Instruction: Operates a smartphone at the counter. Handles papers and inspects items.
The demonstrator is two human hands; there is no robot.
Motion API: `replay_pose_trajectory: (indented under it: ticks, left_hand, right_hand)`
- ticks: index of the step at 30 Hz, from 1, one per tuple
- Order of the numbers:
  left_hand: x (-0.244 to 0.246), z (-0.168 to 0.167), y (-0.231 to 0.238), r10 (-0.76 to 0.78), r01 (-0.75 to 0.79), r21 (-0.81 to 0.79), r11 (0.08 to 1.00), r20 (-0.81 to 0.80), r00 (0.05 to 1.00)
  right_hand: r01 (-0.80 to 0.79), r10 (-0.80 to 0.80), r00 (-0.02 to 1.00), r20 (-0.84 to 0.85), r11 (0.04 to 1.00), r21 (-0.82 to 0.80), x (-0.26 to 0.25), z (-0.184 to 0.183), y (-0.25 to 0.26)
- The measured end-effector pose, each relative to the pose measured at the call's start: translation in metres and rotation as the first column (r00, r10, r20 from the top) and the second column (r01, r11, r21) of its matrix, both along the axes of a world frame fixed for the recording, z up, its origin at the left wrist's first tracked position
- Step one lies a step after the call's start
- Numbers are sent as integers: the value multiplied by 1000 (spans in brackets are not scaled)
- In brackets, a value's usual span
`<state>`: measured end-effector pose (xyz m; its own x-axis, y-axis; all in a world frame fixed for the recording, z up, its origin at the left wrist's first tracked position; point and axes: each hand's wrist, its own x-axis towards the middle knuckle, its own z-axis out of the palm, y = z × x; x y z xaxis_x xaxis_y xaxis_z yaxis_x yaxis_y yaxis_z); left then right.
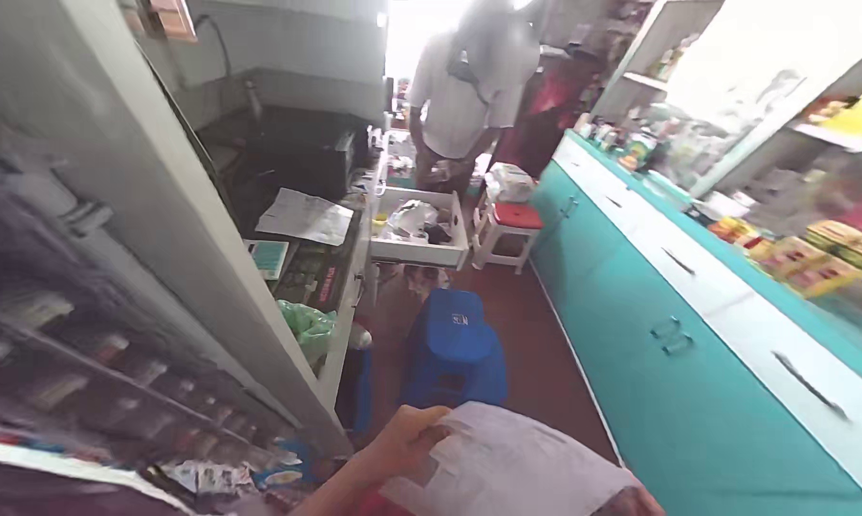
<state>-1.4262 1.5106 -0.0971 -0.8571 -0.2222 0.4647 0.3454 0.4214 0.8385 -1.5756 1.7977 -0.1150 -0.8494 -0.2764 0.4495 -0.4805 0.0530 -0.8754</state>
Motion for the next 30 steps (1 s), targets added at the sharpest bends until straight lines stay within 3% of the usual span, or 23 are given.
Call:
replay_pose_trajectory:
  ticks: [3, 7, 10, 12, 16, 19, 22, 26, 30]
  left_hand:
    - [-36, 18, -5, 218, -234, 137, 963, 123, 968]
    - [-66, 22, -20, 453, -484, 192, 854, 183, 872]
    - [-76, 20, -33, 596, -680, 205, 704, 351, 722]
    - [-82, 19, -47, 689, -777, 228, 587, 362, 627]
    - [-80, 4, -70, 888, -900, 230, 369, 199, 415]
    - [-79, -9, -87, 942, -927, 237, 292, 95, 321]
    - [-84, -18, -112, 955, -936, 210, 281, 31, 294]
    - [-95, -30, -147, 943, -942, 150, 299, 104, 316]
    - [-101, -45, -168, 839, -851, 200, 485, 169, 517]
  right_hand:
    - [-343, 328, 912, 248, 939, 20, -73, 5, -22]
    - [-621, 566, 716, 409, 784, 3, -129, 13, -91]
    - [-671, 620, 642, 452, 739, -61, -158, 14, -151]
    - [-660, 607, 642, 468, 748, -65, -179, 15, -199]
    - [-676, 652, 608, 453, 725, -135, -206, 17, -303]
    - [-750, 726, 526, 444, 642, -161, -212, 23, -393]
    - [-821, 791, 411, 454, 537, -192, -200, 26, -483]
    - [-827, 759, 381, 528, 536, -172, -166, 29, -590]
    - [-809, 676, 396, 621, 577, -111, -139, 17, -673]
